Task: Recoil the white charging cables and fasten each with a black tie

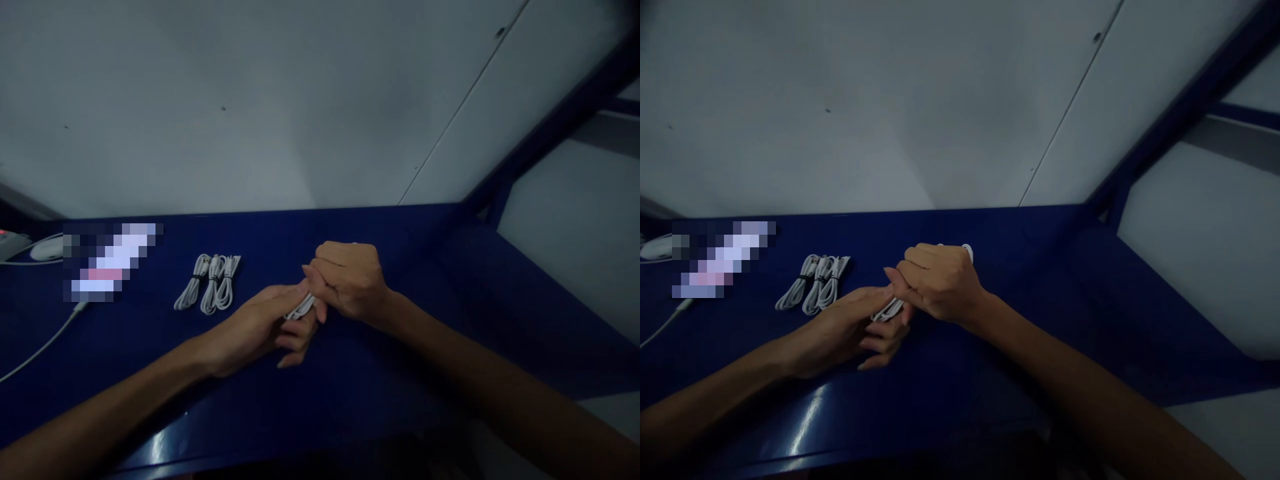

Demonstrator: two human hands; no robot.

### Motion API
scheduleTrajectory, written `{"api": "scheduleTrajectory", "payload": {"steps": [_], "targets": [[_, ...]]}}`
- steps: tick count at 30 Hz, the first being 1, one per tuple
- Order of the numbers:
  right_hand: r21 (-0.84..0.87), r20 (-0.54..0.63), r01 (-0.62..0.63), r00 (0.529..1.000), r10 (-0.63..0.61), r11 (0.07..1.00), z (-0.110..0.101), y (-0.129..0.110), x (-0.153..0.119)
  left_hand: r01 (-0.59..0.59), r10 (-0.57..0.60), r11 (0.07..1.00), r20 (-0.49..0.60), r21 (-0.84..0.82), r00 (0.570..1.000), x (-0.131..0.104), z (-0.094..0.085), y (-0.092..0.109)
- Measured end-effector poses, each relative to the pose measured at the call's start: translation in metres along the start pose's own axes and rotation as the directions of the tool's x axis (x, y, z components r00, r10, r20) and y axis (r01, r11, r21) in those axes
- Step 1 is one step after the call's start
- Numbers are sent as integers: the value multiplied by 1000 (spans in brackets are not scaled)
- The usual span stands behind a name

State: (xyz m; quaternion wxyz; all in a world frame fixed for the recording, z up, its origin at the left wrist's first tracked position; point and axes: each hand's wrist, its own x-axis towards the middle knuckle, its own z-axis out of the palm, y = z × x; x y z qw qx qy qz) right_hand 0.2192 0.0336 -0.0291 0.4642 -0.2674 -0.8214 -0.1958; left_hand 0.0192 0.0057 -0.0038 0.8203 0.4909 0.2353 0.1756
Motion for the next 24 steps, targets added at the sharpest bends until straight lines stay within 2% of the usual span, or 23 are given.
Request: {"api": "scheduleTrajectory", "payload": {"steps": [4,10,13,17,21,24], "targets": [[-13,-15,12,1000,-12,1000,-1,0,2,69,-70,998,40,14,997,-2,-3,4],[-105,13,45,999,-44,993,-2,-2,3,46,-33,988,-87,150,996,-3,-7,4],[-90,57,29,998,-24,995,-3,-3,4,35,-23,990,-91,133,996,-1,-6,3],[-61,58,-29,998,32,998,-3,-6,6,42,-38,997,-64,66,997,2,-2,3],[-59,32,-1,999,3,998,-1,-4,5,91,-90,996,-53,17,995,2,-2,3],[-68,15,8,1000,-7,998,1,-2,3,16,-13,999,-89,33,996,2,-3,0]]}}
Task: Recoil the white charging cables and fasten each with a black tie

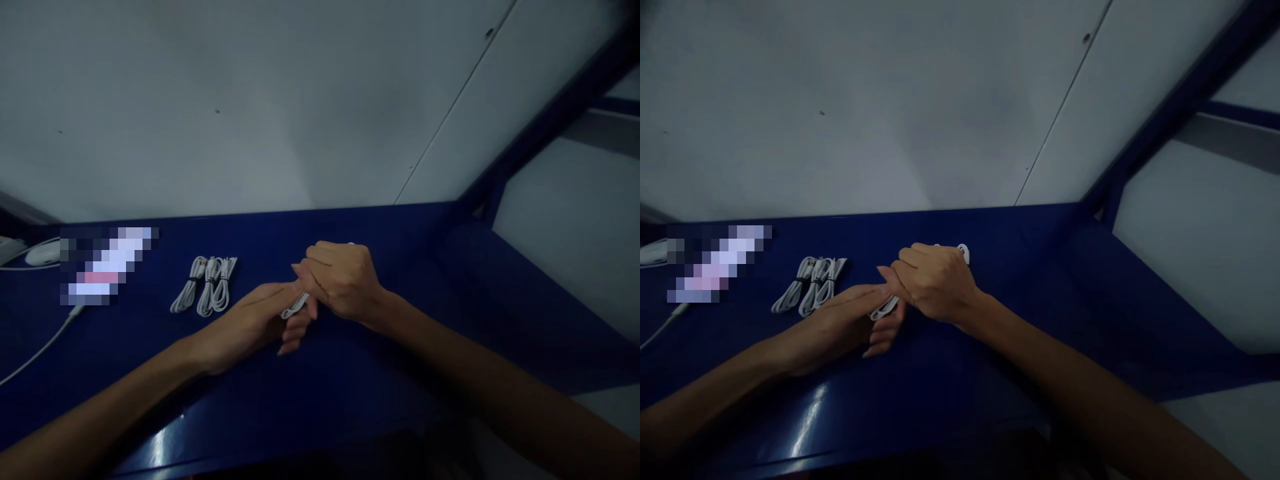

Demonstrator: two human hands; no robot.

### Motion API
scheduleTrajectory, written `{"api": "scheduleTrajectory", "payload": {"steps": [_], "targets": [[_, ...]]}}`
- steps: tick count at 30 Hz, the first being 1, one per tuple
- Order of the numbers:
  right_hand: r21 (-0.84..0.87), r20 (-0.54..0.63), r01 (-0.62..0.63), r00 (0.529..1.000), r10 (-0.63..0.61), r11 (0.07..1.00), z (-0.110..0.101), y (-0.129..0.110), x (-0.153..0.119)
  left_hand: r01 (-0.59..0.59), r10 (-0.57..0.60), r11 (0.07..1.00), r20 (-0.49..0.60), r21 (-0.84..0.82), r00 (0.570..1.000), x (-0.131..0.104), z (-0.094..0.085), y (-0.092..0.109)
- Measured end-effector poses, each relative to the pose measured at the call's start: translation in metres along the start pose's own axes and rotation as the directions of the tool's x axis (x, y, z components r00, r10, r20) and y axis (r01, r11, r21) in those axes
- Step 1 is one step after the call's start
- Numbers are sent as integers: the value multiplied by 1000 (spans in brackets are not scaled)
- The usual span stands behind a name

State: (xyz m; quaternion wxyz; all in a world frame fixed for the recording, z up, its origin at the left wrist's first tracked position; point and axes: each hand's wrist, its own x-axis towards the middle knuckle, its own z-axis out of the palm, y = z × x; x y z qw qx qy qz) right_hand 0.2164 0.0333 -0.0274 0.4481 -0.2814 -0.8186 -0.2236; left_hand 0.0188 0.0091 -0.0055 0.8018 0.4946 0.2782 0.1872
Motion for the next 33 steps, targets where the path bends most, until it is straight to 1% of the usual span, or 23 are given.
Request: {"api": "scheduleTrajectory", "payload": {"steps": [2,4,7,10,14,17,20,22,23,24,25,27,28,29,30,33], "targets": [[-11,7,7,1000,-7,1000,1,1,-1,-53,54,998,-20,16,998,0,0,-2],[-23,21,24,999,-24,999,1,2,-1,-77,78,996,-12,48,997,-1,0,-2],[0,30,53,998,-53,999,0,4,-1,-63,62,993,16,101,998,-2,0,0],[28,36,76,996,-77,997,-1,6,0,-30,26,994,35,106,999,-2,-1,0],[44,70,77,994,-80,996,-2,6,-1,-29,25,994,34,103,999,-1,0,-3],[39,75,64,995,-67,997,-1,5,-2,-39,37,983,20,177,999,-3,3,-3],[26,122,22,992,-25,999,-2,4,-3,-41,44,971,-7,237,999,-4,5,-2],[37,175,-68,983,60,997,-3,3,-3,-50,57,970,-23,239,998,-4,5,-3],[50,192,-142,973,130,989,-4,3,-4,-62,72,970,-34,235,997,-4,4,-3],[58,195,-236,956,221,970,-5,4,-4,-78,92,971,-53,226,994,-2,3,-4],[57,189,-341,927,325,938,-6,5,-4,-101,120,971,-74,215,990,-1,0,-6],[7,177,-534,833,524,846,-7,6,-3,-142,169,973,-148,180,974,3,-6,-8],[-40,184,-599,782,595,800,-7,6,-3,-175,204,969,-174,172,963,5,-10,-10],[-93,208,-635,741,639,767,-6,5,-3,-191,227,965,-211,179,951,7,-14,-11],[-142,253,-644,711,657,752,-6,5,-4,-210,253,959,-246,188,936,8,-18,-12],[-229,432,-593,649,626,772,-3,-1,-7,-264,310,948,-330,178,891,12,-26,-13]]}}
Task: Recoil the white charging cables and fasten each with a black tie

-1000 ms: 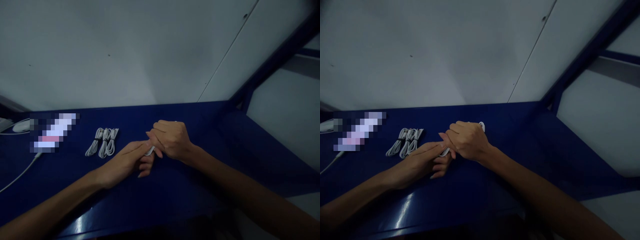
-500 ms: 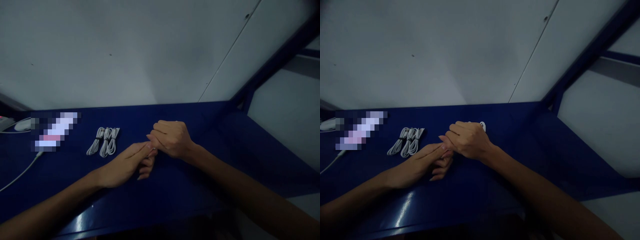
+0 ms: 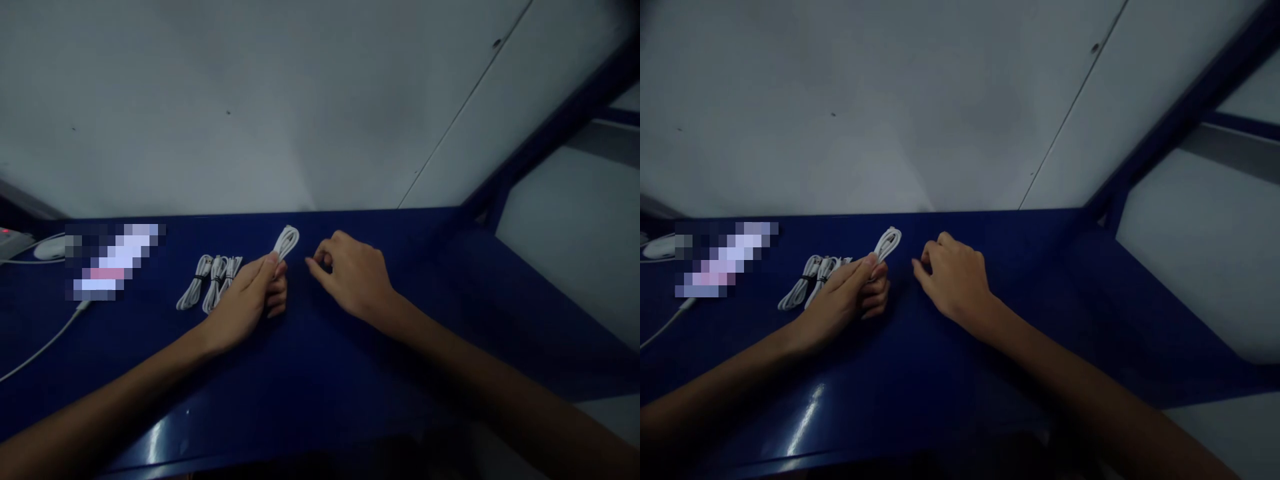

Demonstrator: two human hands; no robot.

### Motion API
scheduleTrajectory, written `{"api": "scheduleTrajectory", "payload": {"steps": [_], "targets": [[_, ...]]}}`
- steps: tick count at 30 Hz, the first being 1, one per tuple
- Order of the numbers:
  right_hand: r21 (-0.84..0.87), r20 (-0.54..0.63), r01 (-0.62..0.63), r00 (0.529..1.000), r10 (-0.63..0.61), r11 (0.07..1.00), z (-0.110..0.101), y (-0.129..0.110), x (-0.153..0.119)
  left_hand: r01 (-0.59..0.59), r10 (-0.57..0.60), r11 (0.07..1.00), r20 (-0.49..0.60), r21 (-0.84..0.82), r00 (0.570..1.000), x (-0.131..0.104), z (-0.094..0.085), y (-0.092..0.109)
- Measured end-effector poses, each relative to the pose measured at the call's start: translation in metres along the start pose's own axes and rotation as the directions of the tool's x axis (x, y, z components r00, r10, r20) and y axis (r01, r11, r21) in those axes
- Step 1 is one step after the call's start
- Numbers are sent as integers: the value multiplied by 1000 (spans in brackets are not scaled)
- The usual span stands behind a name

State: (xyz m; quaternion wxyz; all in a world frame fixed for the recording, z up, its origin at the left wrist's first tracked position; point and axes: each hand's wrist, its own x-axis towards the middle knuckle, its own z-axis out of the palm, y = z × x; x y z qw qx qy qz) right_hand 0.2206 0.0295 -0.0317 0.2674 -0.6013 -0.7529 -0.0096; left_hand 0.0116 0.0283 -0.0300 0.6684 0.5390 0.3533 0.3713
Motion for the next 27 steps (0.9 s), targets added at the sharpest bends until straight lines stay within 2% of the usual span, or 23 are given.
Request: {"api": "scheduleTrajectory", "payload": {"steps": [2,7,14,17,20,23,27], "targets": [[-29,76,28,997,-26,999,2,-2,-4,-15,15,1000,-38,-7,999,2,-2,-1],[-18,130,51,990,-49,999,1,-7,-12,-19,20,1000,-76,6,997,2,-1,-1],[20,161,39,986,-42,999,2,-14,-17,-30,33,999,-92,31,995,0,-1,-3],[58,134,8,991,-16,998,-1,-18,-16,-43,47,998,-112,40,993,0,-2,-2],[267,46,-31,999,19,963,-8,-22,-13,-40,46,998,-132,50,990,0,-3,-2],[525,-23,-28,999,47,851,-14,-26,-12,-23,30,998,-124,56,992,0,-2,-4],[700,-44,6,998,35,714,-15,-31,-15,12,-4,996,-89,88,996,-6,3,-5]]}}
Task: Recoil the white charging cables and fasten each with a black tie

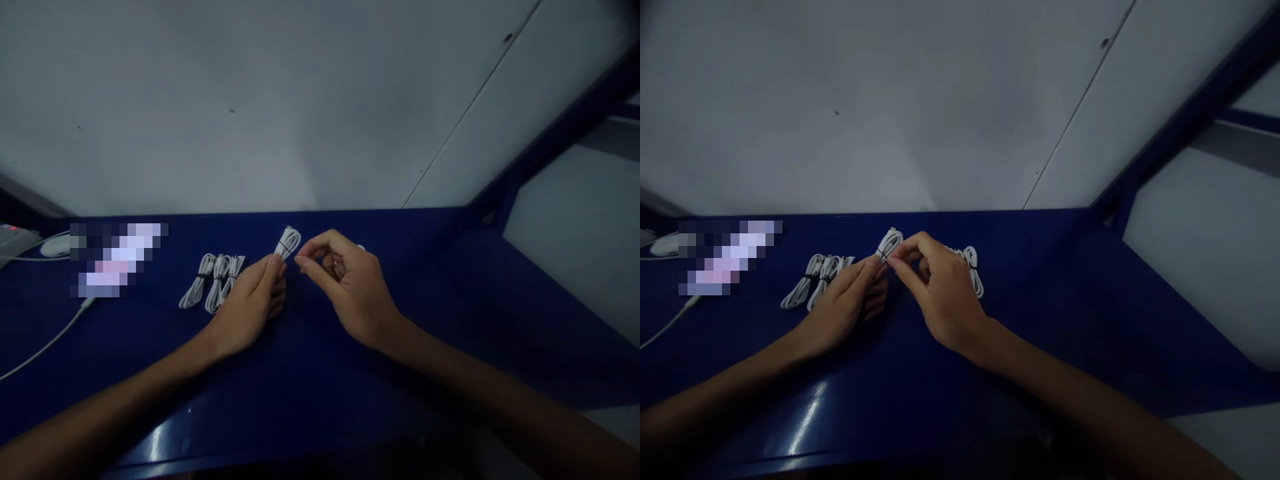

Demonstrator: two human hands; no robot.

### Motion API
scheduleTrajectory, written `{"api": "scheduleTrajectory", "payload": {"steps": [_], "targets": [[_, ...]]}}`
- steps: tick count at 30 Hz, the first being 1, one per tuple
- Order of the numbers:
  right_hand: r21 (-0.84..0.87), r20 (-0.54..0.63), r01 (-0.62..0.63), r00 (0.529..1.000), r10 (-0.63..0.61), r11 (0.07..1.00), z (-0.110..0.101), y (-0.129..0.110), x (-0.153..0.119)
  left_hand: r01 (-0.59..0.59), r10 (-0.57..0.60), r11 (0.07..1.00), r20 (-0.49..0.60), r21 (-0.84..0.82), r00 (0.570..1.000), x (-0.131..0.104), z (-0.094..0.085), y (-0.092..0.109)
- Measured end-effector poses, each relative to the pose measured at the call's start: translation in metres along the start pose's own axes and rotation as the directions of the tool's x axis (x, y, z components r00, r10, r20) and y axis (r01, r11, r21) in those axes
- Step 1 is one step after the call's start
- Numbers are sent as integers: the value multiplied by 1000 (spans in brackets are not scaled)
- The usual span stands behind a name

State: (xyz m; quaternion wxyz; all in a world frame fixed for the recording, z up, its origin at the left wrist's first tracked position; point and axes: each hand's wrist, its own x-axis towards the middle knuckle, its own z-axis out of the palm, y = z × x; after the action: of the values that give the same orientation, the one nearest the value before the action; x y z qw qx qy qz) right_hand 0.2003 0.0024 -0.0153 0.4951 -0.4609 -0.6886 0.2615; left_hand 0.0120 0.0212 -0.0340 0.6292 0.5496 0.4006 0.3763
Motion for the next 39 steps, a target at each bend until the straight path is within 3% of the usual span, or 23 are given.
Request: {"api": "scheduleTrajectory", "payload": {"steps": [5,11,22,26,31,35,39], "targets": [[160,-8,-76,997,78,984,4,4,-4,-13,8,983,29,185,1000,-14,7,7],[268,-48,-146,985,164,952,8,10,-5,-13,3,960,36,279,999,-22,13,17],[261,-90,-155,979,184,953,13,-4,-14,38,-41,996,36,77,999,-17,8,1],[172,-120,-172,974,194,970,10,-13,-18,97,-97,995,23,14,995,-15,10,5],[196,-51,-181,980,195,964,9,-16,-20,162,-164,986,-36,-48,986,-14,15,14],[198,-2,-187,981,192,962,8,-17,-19,112,-114,994,-157,-18,981,-12,13,13],[322,69,-248,969,239,914,5,-15,-14,39,-56,996,-217,-84,974,-9,9,11]]}}
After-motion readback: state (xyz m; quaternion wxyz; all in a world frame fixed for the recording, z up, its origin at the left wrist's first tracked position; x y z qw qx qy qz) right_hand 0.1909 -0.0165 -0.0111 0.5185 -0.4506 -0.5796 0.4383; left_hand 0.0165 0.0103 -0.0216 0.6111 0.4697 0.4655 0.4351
